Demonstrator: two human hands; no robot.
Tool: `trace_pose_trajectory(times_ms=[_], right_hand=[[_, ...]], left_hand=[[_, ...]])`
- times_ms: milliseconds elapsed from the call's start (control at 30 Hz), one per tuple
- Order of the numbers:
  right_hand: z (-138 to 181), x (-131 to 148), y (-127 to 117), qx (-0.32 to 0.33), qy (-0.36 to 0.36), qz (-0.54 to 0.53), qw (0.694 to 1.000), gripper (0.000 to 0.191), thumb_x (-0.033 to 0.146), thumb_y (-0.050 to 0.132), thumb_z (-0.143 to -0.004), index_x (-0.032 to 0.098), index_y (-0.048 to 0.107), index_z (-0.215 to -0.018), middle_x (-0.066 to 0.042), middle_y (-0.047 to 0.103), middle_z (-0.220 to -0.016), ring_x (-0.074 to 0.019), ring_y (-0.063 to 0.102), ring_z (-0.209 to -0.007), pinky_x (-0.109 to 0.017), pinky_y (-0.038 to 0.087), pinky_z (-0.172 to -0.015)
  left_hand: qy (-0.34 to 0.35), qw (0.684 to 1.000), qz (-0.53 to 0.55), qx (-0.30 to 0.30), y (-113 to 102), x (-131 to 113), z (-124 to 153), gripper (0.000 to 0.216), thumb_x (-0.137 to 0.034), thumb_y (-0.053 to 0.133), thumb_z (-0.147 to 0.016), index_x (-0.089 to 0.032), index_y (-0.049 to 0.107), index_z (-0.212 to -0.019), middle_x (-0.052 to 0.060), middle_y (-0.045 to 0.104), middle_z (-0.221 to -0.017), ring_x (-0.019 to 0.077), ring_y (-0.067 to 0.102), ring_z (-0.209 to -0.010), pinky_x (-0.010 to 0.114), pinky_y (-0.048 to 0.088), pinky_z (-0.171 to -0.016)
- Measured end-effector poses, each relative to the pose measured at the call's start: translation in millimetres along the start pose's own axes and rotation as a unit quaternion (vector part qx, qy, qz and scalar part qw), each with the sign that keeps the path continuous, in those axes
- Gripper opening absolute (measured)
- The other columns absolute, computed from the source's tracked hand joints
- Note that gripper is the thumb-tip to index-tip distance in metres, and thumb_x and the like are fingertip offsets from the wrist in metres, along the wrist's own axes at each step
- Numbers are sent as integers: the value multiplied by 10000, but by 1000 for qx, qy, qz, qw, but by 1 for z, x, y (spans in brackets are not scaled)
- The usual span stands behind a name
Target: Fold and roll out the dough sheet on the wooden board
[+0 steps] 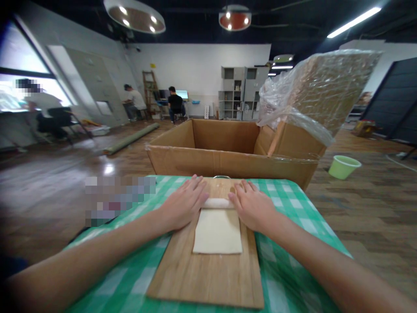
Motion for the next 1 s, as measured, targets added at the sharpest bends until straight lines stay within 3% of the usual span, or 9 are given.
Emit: trace_pose_trajectory(times_ms=[100, 200, 367, 467, 633, 800, 1000], right_hand=[[36, 19, -4, -32, 28, -34, 999, 625, 448, 278, -1099, 52, 481, -1538, -212, 476, -1584, -330, 435, -1492, -522, 428, -1196], [58, 32, -8, -38, 28, -50, 998, 667, 480, 294, -1087, 52, 410, -1584, -219, 399, -1620, -318, 464, -1472, -498, 511, -1132], [54, 31, -9, -34, 23, -60, 997, 618, 431, 320, -1083, 68, 441, -1568, -216, 478, -1576, -322, 479, -1460, -499, 499, -1143], [47, 25, -9, -41, 13, -49, 998, 600, 414, 325, -1084, 64, 480, -1545, -213, 480, -1578, -325, 444, -1484, -505, 449, -1190], [45, 22, -10, -40, 12, -55, 998, 589, 407, 336, -1084, 92, 476, -1562, -190, 456, -1600, -330, 411, -1505, -537, 431, -1205], [52, 27, -13, -32, -29, -81, 996, 595, 402, 380, -1079, 134, 406, -1610, -130, 383, -1652, -301, 367, -1532, -509, 422, -1220], [54, 28, -22, -15, -55, -98, 994, 595, 445, 381, -1086, 270, 322, -1652, -53, 372, -1669, -296, 340, -1546, -534, 372, -1244]], left_hand=[[28, 999, 23, 10, -2, 2, 8, 562, -414, 231, -1107, -81, 505, -1468, 202, 488, -1579, 315, 360, -1541, 496, 269, -1271], [31, 999, 17, 12, 2, 9, -6, 577, -415, 194, -1110, -84, 498, -1474, 196, 492, -1580, 299, 368, -1539, 475, 271, -1266], [74, 996, -3, 52, 13, 6, -48, 583, -401, 185, -1111, -90, 519, -1475, 199, 526, -1553, 302, 430, -1504, 476, 280, -1248], [55, 997, 5, 56, 18, 3, -58, 602, -417, 188, -1109, -82, 526, -1478, 203, 530, -1547, 333, 423, -1504, 499, 295, -1235], [35, 999, 18, 34, 22, 4, -36, 612, -425, 170, -1108, -102, 463, -1537, 186, 412, -1638, 353, 325, -1554, 546, 256, -1250], [-1, 999, 45, 25, 7, 5, -6, 680, -508, 180, -1096, -96, 336, -1613, 156, 296, -1701, 378, 161, -1601, 568, 212, -1270], [10, 999, 30, 28, -12, -2, 29, 682, -522, 272, -1080, -71, 391, -1577, 186, 349, -1673, 362, 172, -1603, 567, 223, -1276]])
Point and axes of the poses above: each hand's wrist, its own z-axis away from the middle knuckle, its own y-axis out of the palm, x = y × z, the point moved 3 cm from there along -z, towards the middle knuckle
